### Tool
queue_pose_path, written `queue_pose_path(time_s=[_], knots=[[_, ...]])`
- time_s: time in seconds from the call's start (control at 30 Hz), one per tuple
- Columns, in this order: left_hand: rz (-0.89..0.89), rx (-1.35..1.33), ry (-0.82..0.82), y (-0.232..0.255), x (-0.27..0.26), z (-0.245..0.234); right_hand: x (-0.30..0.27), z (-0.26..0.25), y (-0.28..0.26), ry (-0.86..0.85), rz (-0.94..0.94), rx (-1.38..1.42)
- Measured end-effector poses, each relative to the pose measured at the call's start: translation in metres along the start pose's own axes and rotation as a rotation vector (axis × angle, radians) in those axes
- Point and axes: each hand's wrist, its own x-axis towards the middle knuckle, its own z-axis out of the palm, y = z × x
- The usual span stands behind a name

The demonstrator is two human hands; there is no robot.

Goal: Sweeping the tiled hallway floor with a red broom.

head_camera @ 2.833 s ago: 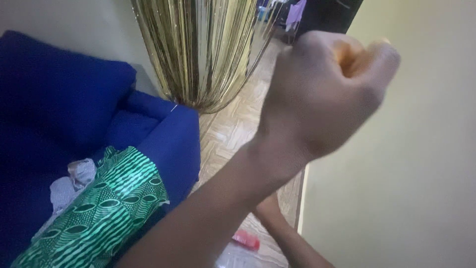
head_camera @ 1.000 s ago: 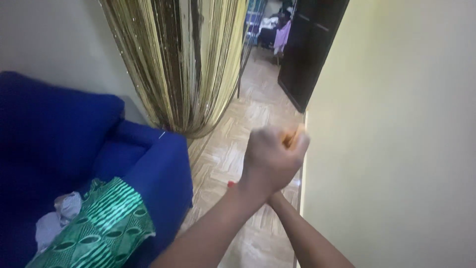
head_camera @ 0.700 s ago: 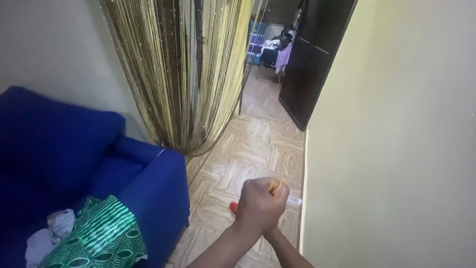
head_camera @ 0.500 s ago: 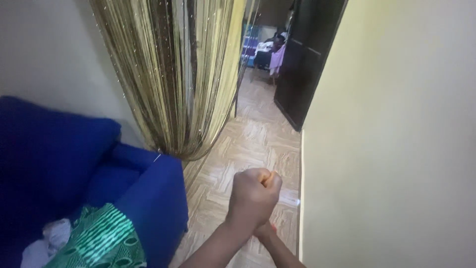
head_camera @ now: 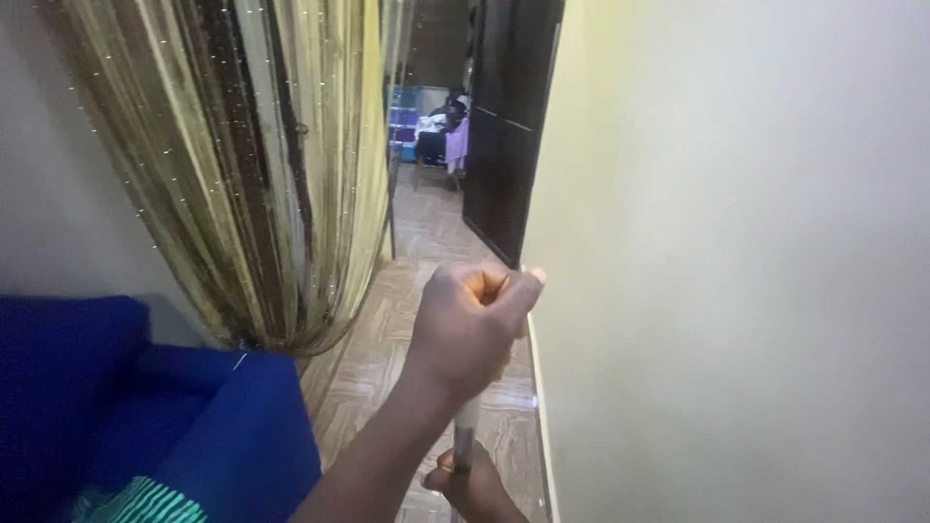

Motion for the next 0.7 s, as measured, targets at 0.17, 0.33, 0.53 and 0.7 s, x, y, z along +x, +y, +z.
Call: queue_pose_path(time_s=[0.17,0.33,0.53,0.7], knots=[[0.221,-0.09,0.001,0.001,-0.001,0.01,0.0,-0.011,-0.011,0.006,-0.081,0.118],[0.151,-0.066,-0.017,-0.01,-0.003,0.023,0.037,-0.032,-0.006,0.154,-0.218,-0.046],[0.073,0.071,-0.127,-0.086,0.006,0.069,0.076,-0.071,-0.006,0.115,-0.443,0.11],[0.128,0.164,-0.18,-0.158,0.019,0.097,0.099,-0.088,0.03,-0.168,-0.574,0.14]])
